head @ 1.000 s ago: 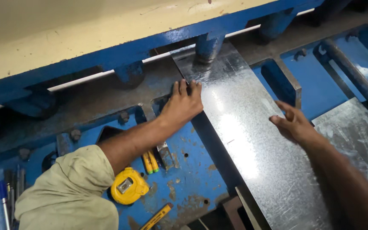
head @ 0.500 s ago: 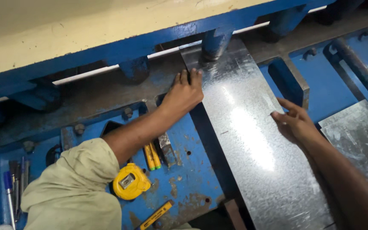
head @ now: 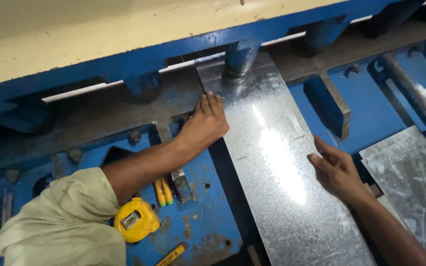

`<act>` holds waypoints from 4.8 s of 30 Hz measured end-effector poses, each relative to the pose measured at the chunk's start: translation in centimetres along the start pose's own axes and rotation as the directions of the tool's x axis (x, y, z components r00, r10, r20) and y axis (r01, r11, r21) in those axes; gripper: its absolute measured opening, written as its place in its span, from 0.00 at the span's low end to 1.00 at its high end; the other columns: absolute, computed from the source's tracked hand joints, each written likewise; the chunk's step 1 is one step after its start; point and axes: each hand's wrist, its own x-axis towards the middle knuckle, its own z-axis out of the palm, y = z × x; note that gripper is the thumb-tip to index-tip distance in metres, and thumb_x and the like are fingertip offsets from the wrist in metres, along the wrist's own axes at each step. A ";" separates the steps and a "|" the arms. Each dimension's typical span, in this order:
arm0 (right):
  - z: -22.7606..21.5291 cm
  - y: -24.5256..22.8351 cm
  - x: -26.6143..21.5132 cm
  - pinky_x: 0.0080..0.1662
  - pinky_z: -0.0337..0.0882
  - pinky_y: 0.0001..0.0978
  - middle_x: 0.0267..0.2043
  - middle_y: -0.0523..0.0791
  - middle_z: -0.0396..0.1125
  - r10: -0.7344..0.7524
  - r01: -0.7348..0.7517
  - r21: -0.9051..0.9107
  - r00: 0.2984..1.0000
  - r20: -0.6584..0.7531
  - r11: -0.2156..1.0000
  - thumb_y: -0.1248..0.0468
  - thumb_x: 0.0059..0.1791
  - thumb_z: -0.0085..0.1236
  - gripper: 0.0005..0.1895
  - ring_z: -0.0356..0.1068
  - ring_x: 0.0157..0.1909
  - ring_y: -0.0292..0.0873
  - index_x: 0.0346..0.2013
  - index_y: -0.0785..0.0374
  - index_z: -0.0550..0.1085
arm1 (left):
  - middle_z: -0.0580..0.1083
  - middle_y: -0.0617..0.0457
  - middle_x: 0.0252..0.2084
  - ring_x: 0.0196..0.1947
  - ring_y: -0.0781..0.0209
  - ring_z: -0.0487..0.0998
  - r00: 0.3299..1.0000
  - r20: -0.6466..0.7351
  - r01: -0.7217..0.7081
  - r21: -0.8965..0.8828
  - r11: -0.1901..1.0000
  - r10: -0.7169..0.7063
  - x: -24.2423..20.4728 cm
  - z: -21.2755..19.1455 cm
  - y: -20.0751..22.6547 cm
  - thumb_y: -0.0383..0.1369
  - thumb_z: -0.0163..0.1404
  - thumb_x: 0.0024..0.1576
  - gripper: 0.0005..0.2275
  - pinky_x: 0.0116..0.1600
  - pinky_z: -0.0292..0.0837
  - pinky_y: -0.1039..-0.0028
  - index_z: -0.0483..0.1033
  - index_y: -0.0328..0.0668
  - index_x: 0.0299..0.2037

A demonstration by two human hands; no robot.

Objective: The person positions rectangular metal sheets under a guillotine shear blade, aligning them with the cutting edge. They operate the machine to cut the sheets into smaller pieces, then remove the cut sections and stack them on a nearby surface. The person repeats this process with multiple sheets, occasionally using a tape measure to verify dimensions.

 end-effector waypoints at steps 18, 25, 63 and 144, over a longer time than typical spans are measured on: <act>2.2 -1.4 -1.4 0.18 0.52 0.24 0.17 0.36 0.56 -0.014 0.016 -0.091 1.000 0.017 0.996 0.64 0.53 0.50 0.34 0.51 0.16 0.28 0.73 0.70 0.56 | 0.75 0.21 0.48 0.46 0.35 0.82 0.997 0.067 -0.045 -0.001 0.999 0.045 -0.8 -0.3 -0.1 0.26 0.51 0.50 0.19 0.50 0.81 0.60 0.76 0.16 0.50; 2.3 -2.1 -1.4 0.19 0.54 0.25 0.19 0.37 0.58 0.007 -0.010 -0.163 1.000 -0.017 0.987 0.63 0.52 0.52 0.36 0.52 0.16 0.29 0.73 0.72 0.55 | 0.75 0.22 0.49 0.47 0.35 0.81 0.995 0.098 -0.020 0.020 1.000 0.018 -0.6 -0.1 0.5 0.26 0.51 0.50 0.20 0.53 0.80 0.59 0.76 0.17 0.51; 1.6 -1.4 -0.9 0.19 0.55 0.24 0.20 0.39 0.63 -0.035 0.041 -0.131 0.998 0.049 0.990 0.63 0.53 0.50 0.35 0.53 0.16 0.28 0.72 0.72 0.55 | 0.74 0.21 0.51 0.49 0.36 0.81 0.993 0.117 0.027 0.004 1.000 -0.027 -0.3 0.0 1.0 0.23 0.51 0.49 0.20 0.54 0.80 0.60 0.75 0.17 0.53; 4.2 -5.9 -4.3 0.25 0.64 0.42 0.14 0.51 0.63 -0.130 -0.026 -0.656 0.974 -0.187 0.754 0.57 0.57 0.44 0.25 0.62 0.17 0.45 0.21 0.70 0.71 | 0.77 0.29 0.51 0.51 0.40 0.81 0.996 0.065 0.053 0.083 0.995 -0.059 -0.2 -1.3 0.7 0.26 0.50 0.55 0.17 0.55 0.77 0.57 0.77 0.23 0.53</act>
